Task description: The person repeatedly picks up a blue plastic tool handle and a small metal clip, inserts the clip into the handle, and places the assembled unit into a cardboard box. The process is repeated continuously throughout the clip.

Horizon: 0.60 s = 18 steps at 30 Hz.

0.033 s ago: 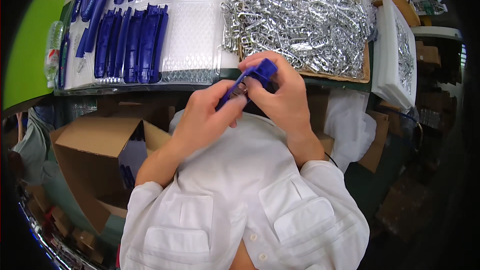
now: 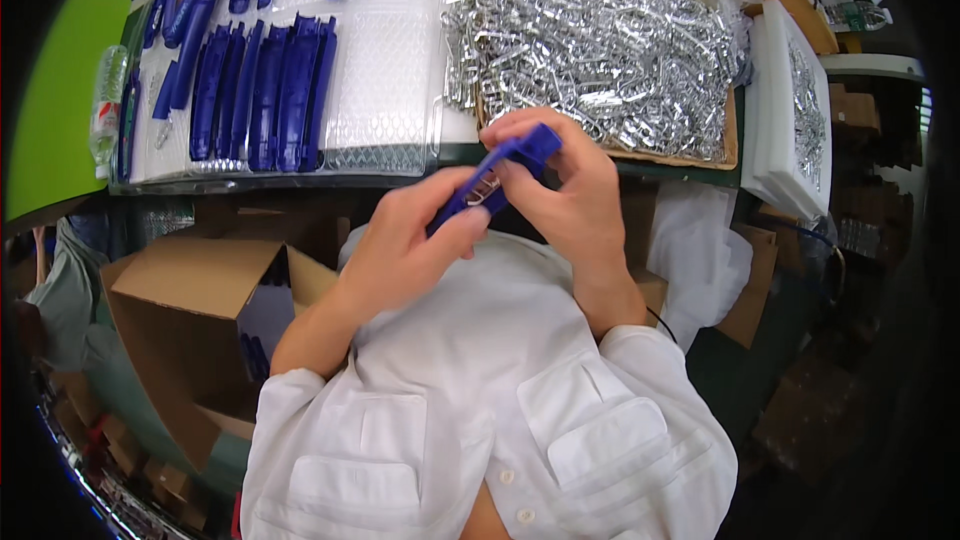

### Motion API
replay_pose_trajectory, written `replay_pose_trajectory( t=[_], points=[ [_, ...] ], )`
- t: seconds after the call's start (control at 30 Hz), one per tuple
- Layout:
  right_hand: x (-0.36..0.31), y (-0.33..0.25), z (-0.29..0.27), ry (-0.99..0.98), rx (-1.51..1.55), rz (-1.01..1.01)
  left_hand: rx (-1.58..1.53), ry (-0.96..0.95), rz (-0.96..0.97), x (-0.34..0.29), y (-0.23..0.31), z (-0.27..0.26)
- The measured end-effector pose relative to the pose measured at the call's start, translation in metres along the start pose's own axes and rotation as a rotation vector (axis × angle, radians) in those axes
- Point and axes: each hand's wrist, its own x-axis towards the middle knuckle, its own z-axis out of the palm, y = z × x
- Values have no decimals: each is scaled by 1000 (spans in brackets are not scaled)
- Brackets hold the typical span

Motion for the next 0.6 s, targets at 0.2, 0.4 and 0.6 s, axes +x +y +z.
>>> replay_pose_trajectory(
  t=[0.2,0.4,0.6],
  points=[
    [-18,-29,-32,-159,142,-79,597,130,532,-16,22,-19],
    [-22,-28,-38,-209,69,-144,654,315,657,-19,20,-15],
    [-22,-19,-35,-148,-11,-208,664,320,604,-23,21,-17]
  ],
)
